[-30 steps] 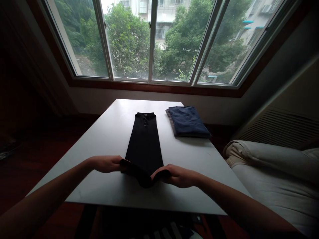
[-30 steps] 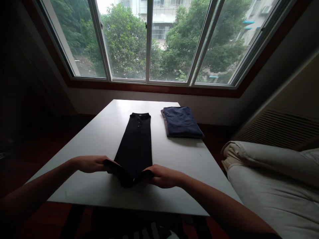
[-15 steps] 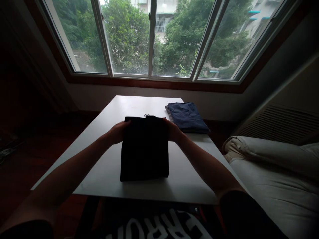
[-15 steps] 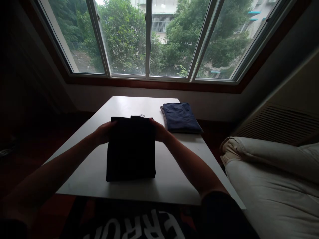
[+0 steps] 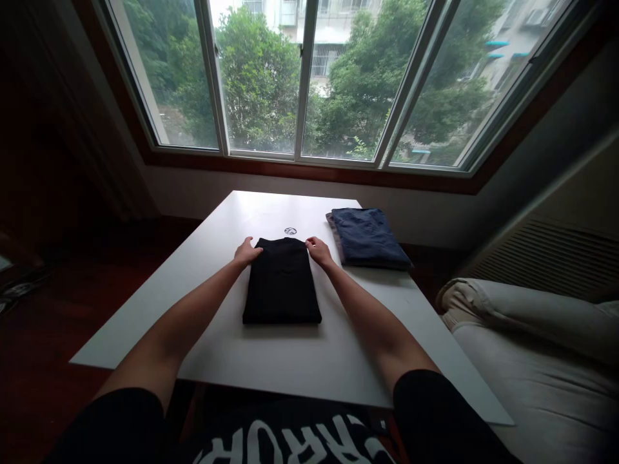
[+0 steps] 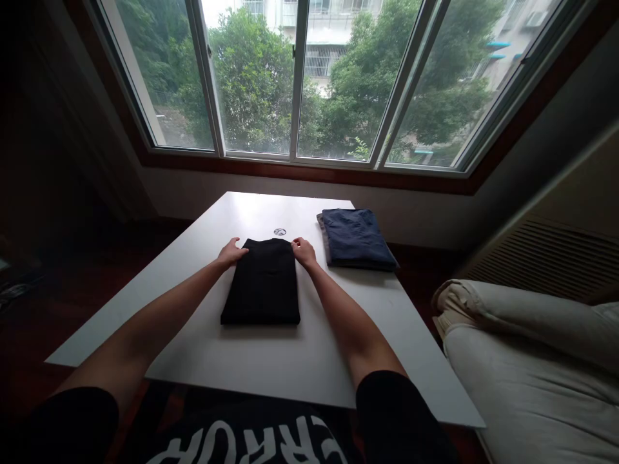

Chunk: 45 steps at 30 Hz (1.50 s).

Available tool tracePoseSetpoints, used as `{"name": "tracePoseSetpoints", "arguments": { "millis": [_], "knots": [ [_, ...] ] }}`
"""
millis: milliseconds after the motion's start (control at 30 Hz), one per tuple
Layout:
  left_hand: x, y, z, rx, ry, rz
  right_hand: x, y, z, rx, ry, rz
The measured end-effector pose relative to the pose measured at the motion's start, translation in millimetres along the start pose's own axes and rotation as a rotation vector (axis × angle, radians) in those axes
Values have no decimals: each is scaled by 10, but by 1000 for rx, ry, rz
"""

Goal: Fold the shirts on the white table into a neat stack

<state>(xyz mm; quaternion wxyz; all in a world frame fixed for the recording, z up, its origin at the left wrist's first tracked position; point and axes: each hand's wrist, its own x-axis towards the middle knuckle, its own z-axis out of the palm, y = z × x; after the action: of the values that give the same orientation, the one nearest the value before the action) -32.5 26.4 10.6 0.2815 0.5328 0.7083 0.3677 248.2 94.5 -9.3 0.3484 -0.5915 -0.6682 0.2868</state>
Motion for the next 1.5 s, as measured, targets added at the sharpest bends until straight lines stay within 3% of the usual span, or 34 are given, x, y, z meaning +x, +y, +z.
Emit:
{"name": "tracePoseSetpoints", "arguments": {
  "millis": [167, 300, 367, 533, 700, 767, 833, 933, 1033, 1133, 1200, 1333, 1500],
  "knots": [
    [-74, -83, -23, 89, 10, 43, -222, 39, 113, -225, -71, -297],
    [-237, -113, -90, 146, 68, 79, -531, 23, 95, -216, -111, -466],
    [-359, -159, -122, 203, 54, 96, -684, 32, 3, -153, -148, -482],
    [-741, -334, -223, 329, -228, 215, -1112, 40, -426, -38, -292, -409],
    [-1063, -371, -393, 374, -383, 284, -1706, -52, -692, -160, -555, -777],
    [-1173, -336, -447, 422, -397, 327, -1895, -20, -653, -240, -564, -889],
    [-1294, -294, -482, 482, -411, 336, -2016, 72, -553, -300, -482, -921],
    [-1524, -228, -501, 585, -336, 360, -2082, 231, -384, -347, -310, -892],
    [-1784, -160, -481, 633, -259, 575, -2069, 291, -295, -374, -259, -888],
    [-1970, -119, -431, 673, -385, 861, -2045, 271, -288, -346, -233, -869],
    [-2013, -134, -396, 738, -406, 982, -2042, 265, -304, -324, -216, -855],
    [-1951, -261, -371, 843, -327, 1052, -2044, 291, -365, -341, -246, -886],
    [-1865, -377, -432, 746, -364, 1038, -1965, 255, -552, -213, -387, -813]
  ]
}}
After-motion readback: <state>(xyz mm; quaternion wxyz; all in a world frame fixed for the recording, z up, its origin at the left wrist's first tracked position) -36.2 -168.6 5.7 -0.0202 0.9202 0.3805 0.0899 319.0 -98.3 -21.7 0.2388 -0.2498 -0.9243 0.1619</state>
